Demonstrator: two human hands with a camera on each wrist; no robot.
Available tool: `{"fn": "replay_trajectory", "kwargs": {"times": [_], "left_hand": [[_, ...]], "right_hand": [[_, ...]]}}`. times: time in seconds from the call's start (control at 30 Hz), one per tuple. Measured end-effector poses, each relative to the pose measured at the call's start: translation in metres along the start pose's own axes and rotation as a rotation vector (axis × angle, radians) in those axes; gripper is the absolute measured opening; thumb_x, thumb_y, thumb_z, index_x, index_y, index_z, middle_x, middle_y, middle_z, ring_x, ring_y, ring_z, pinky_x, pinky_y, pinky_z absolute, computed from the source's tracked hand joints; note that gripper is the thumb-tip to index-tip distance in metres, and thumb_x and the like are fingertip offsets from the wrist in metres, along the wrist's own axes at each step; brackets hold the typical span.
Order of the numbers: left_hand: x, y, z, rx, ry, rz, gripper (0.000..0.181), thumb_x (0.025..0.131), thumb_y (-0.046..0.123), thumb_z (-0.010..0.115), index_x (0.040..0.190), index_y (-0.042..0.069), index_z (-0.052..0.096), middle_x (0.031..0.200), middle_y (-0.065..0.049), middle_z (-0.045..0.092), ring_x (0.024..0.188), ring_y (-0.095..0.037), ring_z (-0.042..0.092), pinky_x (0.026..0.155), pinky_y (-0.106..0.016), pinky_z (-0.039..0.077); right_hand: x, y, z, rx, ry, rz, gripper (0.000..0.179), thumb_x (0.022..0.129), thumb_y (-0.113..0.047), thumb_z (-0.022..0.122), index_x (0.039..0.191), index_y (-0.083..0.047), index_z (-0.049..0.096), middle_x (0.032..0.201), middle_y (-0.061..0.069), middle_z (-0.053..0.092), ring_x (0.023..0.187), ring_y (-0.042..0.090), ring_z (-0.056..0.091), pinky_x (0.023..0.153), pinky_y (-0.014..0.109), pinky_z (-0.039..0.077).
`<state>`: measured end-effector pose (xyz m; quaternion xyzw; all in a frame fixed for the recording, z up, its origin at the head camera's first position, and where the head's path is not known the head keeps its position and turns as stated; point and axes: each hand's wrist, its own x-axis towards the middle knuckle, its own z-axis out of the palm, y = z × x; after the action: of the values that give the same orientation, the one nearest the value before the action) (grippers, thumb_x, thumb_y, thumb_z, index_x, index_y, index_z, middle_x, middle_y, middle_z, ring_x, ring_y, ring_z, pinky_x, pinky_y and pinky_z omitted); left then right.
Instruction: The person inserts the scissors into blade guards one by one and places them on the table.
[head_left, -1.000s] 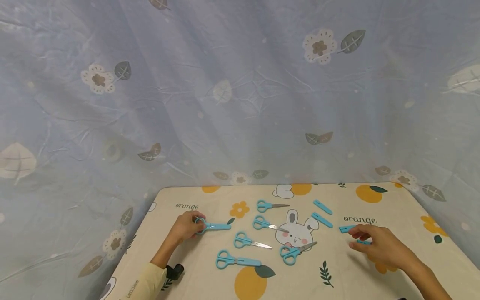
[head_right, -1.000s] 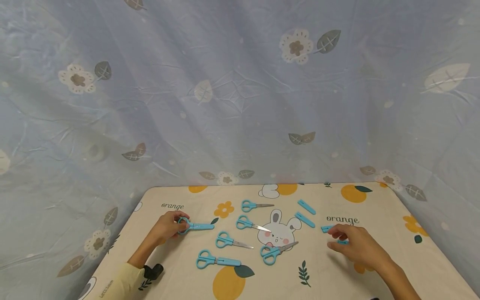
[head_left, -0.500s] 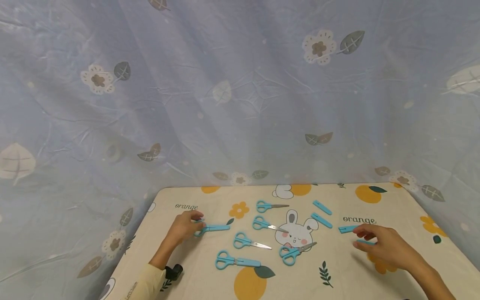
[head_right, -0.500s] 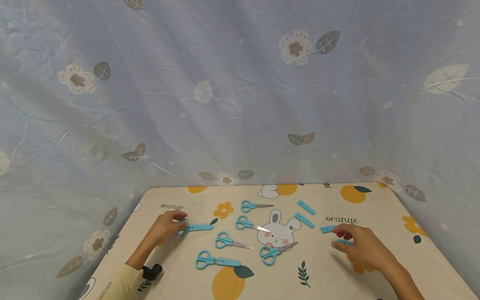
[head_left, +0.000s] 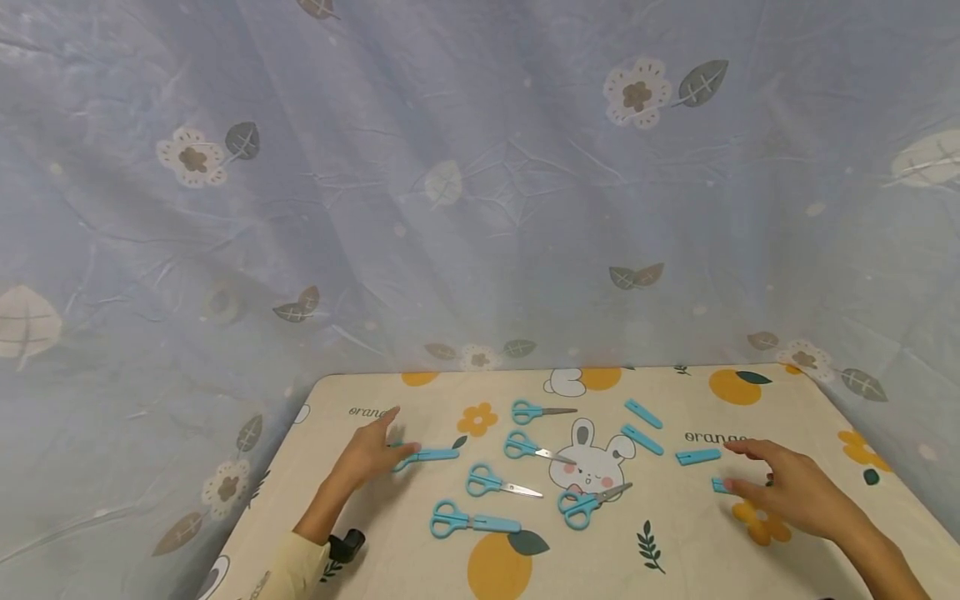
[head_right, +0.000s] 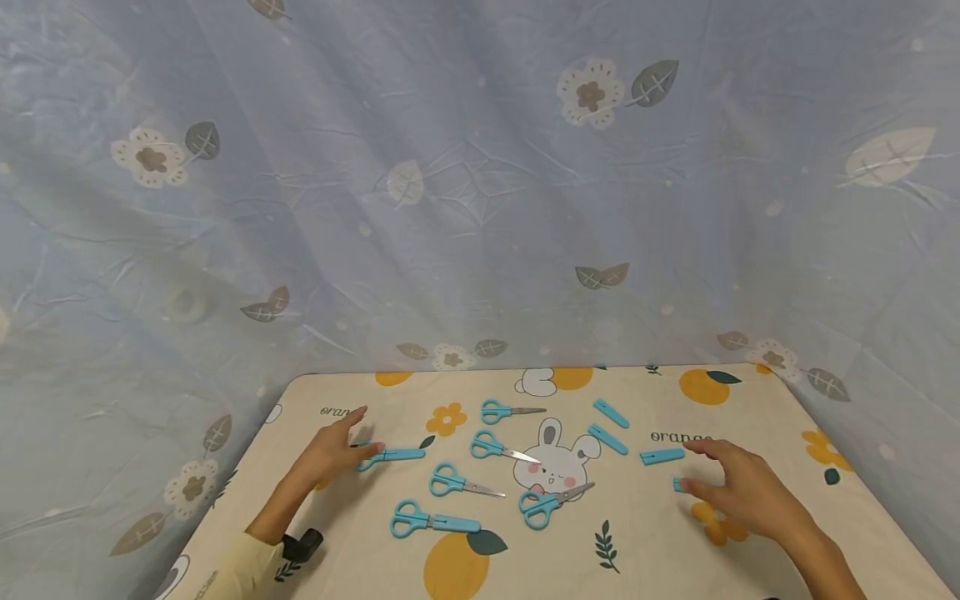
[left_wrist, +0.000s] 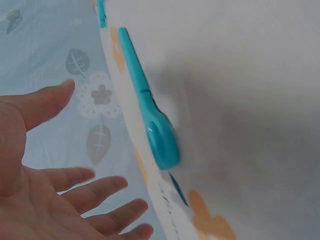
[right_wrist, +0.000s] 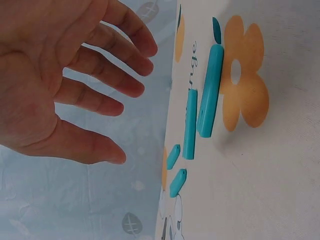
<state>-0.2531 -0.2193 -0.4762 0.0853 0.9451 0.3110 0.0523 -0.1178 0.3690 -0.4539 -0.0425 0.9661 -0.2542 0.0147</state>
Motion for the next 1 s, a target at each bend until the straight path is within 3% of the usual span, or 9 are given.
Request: {"fn": "replay_trajectory", "kwargs": {"times": [0.13,0.3,0.5,0.63,0.83,1.0], "left_hand": [[-0.002,0.012,0.0,0.033,0.0,0.051,0.103,0.087,0.049,0.074,0.159,0.005,0.015,0.155,-0.026,0.035,0.14,-0.045,0.038,0.109,-0.06,0.039],[-0.006,0.026,0.007,0.105,0.032,0.14,0.11,0.084,0.054,0.075,0.159,0.002,0.013,0.159,-0.025,0.028,0.144,-0.05,0.027,0.114,-0.067,0.026],[-0.014,0.054,0.022,0.118,0.035,0.193,0.115,0.083,0.055,0.076,0.16,0.005,0.007,0.163,-0.021,0.022,0.147,-0.05,0.019,0.114,-0.073,0.015],[-0.019,0.078,0.033,0.102,0.012,0.241,0.116,0.083,0.054,0.076,0.16,0.006,0.004,0.164,-0.018,0.019,0.148,-0.047,0.02,0.114,-0.07,0.018],[-0.024,0.11,0.054,0.109,-0.042,0.335,0.111,0.085,0.053,0.074,0.16,0.005,0.007,0.165,-0.016,0.016,0.15,-0.04,0.021,0.119,-0.06,0.022],[-0.025,0.133,0.074,0.108,-0.11,0.366,0.107,0.087,0.055,0.071,0.161,0.01,0.007,0.165,-0.013,0.017,0.15,-0.037,0.021,0.119,-0.059,0.023]], "right_hand": [[-0.002,0.002,0.001,-0.018,0.001,0.001,0.071,0.089,-0.045,0.073,0.14,0.0,0.052,0.135,0.03,0.055,0.087,0.024,0.064,0.067,0.038,0.053],[-0.005,0.003,0.004,-0.017,0.009,-0.024,0.074,0.086,-0.047,0.075,0.141,-0.002,0.052,0.139,0.027,0.054,0.085,0.019,0.061,0.065,0.032,0.049],[-0.005,0.012,0.006,-0.012,0.024,-0.055,0.08,0.084,-0.049,0.076,0.143,-0.002,0.051,0.142,0.028,0.051,0.106,0.041,0.063,0.078,0.054,0.056],[-0.005,0.019,0.008,-0.004,0.051,-0.061,0.08,0.081,-0.047,0.079,0.142,-0.003,0.052,0.141,0.027,0.052,0.106,0.042,0.064,0.077,0.055,0.056],[-0.006,0.029,0.012,-0.014,0.084,-0.096,0.076,0.081,-0.045,0.081,0.14,-0.005,0.054,0.141,0.023,0.054,0.098,0.035,0.066,0.072,0.047,0.056],[-0.006,0.035,0.016,-0.037,0.102,-0.088,0.074,0.079,-0.045,0.082,0.137,-0.006,0.057,0.137,0.021,0.057,0.092,0.026,0.066,0.068,0.036,0.056]]}}
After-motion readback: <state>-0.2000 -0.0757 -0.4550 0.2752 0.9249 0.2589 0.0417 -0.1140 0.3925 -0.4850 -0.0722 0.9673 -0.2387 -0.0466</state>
